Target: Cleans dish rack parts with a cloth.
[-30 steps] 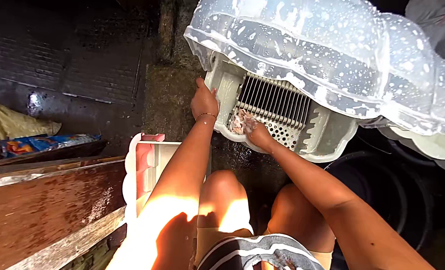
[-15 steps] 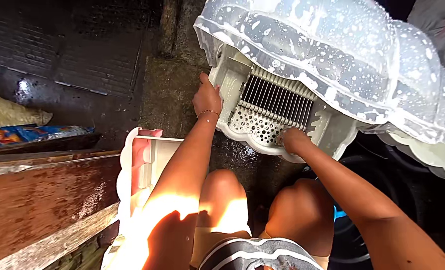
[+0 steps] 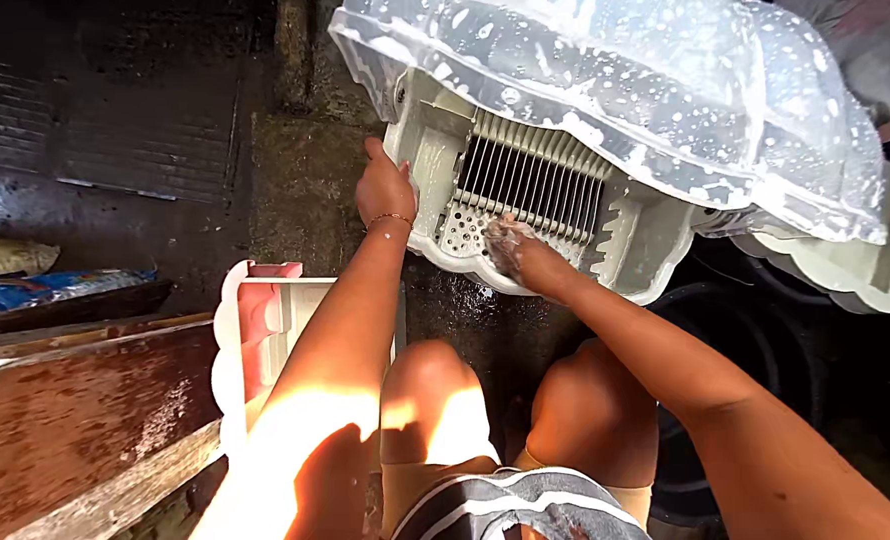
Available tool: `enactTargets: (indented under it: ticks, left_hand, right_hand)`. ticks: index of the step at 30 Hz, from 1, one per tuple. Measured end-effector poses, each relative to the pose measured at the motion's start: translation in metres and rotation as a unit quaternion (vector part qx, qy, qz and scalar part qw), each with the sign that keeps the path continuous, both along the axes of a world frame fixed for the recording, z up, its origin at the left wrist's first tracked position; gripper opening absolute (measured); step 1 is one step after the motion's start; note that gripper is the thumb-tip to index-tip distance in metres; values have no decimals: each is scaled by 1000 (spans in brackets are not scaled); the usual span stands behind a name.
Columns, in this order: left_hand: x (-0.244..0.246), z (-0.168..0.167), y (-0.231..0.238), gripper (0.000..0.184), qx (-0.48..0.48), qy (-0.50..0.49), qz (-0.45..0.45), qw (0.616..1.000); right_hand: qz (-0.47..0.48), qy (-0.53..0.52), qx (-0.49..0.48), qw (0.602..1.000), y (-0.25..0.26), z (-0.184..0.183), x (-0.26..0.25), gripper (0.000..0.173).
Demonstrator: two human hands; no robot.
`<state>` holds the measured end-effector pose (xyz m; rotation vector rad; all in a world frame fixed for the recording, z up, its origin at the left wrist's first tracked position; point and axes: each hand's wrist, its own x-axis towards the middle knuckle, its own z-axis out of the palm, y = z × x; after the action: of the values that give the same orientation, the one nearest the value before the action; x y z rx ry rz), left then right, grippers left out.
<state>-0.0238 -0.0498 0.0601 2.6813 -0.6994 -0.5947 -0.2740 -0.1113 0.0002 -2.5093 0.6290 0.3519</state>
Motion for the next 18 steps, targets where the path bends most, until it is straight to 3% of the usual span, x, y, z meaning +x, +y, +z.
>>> enactTargets:
  ticks: [3,6,8,10,12,14,16,18]
  left_hand:
    - [-2,0,4,58,1,10,3,1000]
    - [-1,1,4,59,-5,18,0,1000]
    - [1,2,3,59,-12,27,0,1000]
    - [3,4,5,56,-16,35,1,999]
    - [4,4,5,55,-14,40,-3,999]
    - [3,5,4,56,-15,37,-6,999]
    - [4,4,4,55,-13,36,-4,999]
    - [8,5,3,54,-10,35,-3,999]
  right_hand:
    - [-35,131,-3,991,-13,27,-29,41]
    - [-58,260,20,964,-42,30,-37,42]
    - [-80,197,-10,977,-60,52,-23,34]
    - [-122,23,-63,990,-65,93,11,33]
    - [-113,-158,-171,966,-69,112,56,32]
    - [-92,-197,-234,948,-92,92,97,41]
    - [-88,-101,-276,952,-122,42,125,61]
    - [-120,-88,-298,943,-131,4,143,57]
